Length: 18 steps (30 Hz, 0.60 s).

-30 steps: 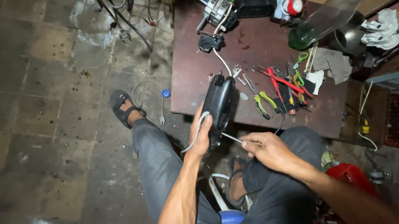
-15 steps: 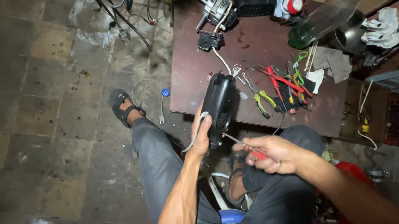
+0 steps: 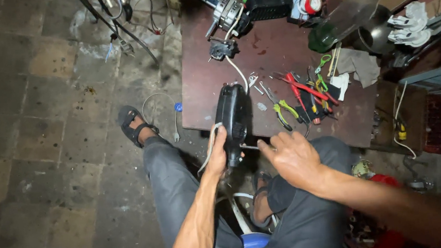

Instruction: The person disassembles a black handheld electrical appliance, using a screwdriver to remove screws and separate the casing. They manipulate internal wires and components, then reassemble the device by aligning the casing halves and securing them.

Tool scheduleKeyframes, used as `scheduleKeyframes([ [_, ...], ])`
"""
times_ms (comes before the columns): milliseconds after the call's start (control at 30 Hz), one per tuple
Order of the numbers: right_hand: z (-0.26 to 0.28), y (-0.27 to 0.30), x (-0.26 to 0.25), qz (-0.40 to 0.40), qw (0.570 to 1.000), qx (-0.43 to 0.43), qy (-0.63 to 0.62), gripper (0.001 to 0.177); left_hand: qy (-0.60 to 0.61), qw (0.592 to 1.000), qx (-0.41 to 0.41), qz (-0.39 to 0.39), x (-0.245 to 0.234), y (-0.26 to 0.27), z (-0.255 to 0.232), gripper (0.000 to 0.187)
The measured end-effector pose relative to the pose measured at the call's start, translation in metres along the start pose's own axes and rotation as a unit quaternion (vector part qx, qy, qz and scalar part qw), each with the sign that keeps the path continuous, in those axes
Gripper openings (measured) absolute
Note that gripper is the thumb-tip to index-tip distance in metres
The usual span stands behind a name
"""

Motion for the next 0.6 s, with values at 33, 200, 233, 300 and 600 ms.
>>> scheduleKeyframes([
  [33,-0.003,-0.003,-0.007,-0.001,1.0,0.002,0.002,0.027,-0.001,1.0,0.001,0.003,0.001,-0.001,0.001,0.04],
  [200,-0.017,-0.015,-0.02,0.235,0.94,0.138,-0.206,0.04,-0.021,0.999,-0.018,-0.021,0.017,0.014,-0.016,0.044],
  [233,-0.018,-0.015,-0.016,0.236,0.94,0.138,-0.207,0.04,-0.021,0.999,-0.019,-0.022,0.016,0.015,-0.017,0.044],
  [300,-0.016,-0.014,-0.007,0.259,0.938,0.097,-0.208,0.036,0.003,0.999,-0.026,-0.03,0.015,0.015,-0.017,0.043],
  [600,-0.007,-0.021,-0.006,-0.024,0.995,-0.091,0.016,0.011,0.143,0.983,-0.113,-0.03,-0.013,-0.008,0.044,0.024],
])
Point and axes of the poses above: each hand's wrist, its own y-axis away from the middle knuckle, its own x-axis out of the palm, z = x × y, the point moved 8 cm from there along -y, towards the middle knuckle, and after that the axes turned 2 degrees about -y, right-handed, at the moved point
